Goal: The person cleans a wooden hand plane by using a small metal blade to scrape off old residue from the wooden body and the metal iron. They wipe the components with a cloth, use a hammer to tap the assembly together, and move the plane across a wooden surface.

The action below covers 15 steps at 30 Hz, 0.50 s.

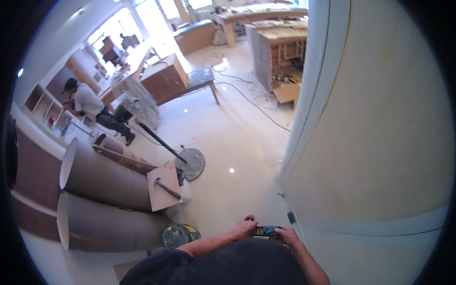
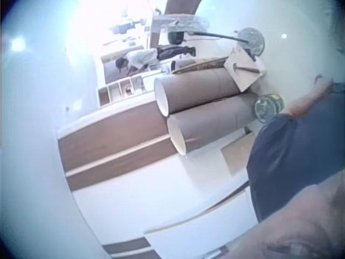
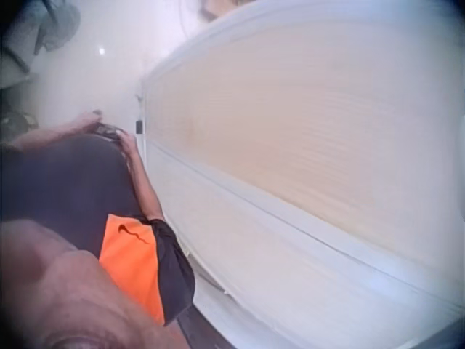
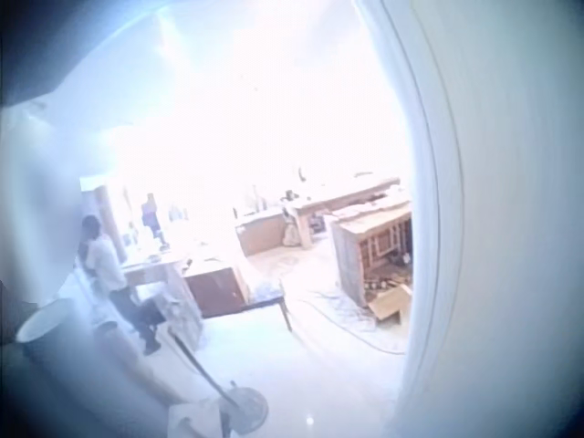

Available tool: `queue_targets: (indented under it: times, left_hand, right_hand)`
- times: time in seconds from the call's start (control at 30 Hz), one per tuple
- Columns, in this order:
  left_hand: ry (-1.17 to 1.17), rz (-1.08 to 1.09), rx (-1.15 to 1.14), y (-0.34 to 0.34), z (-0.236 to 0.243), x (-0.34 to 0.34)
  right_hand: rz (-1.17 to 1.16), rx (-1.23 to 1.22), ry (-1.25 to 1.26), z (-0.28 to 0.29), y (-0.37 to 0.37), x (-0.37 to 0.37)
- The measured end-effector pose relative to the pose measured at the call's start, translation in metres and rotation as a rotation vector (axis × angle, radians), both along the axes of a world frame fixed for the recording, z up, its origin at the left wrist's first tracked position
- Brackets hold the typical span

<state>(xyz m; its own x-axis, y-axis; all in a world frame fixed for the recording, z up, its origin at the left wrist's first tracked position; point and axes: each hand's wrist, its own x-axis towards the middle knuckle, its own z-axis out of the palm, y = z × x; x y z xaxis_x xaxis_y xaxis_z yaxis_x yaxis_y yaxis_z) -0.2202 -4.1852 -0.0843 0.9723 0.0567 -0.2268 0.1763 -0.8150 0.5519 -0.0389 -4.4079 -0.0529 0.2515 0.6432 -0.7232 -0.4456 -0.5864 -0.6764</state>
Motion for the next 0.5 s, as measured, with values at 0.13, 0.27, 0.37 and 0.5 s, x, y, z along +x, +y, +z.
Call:
queue_targets:
  times: [0.13,0.27,0.37,0.5]
  left_hand:
    - [0.252,0.338,-0.068,-0.004,0.018,-0.012]
    - [0.671,0.631,-0.119,0.013,0.001,-0.068]
    - [0.82,0.937,-0.125,0.017,-0.033,-0.134]
    - [0.964,1.074,-0.058,0.01,-0.023,-0.207]
  right_hand:
    - [-0.375,0.015,0.087,-0.006,-0.03,0.02]
    - [-0.427,0.056,0.076,-0.001,-0.081,0.034]
    - [-0.521,0.025,0.028,0.033,-0.12,0.037]
    - [-0.439,0.704,-0.061,0.201,-0.119,0.011]
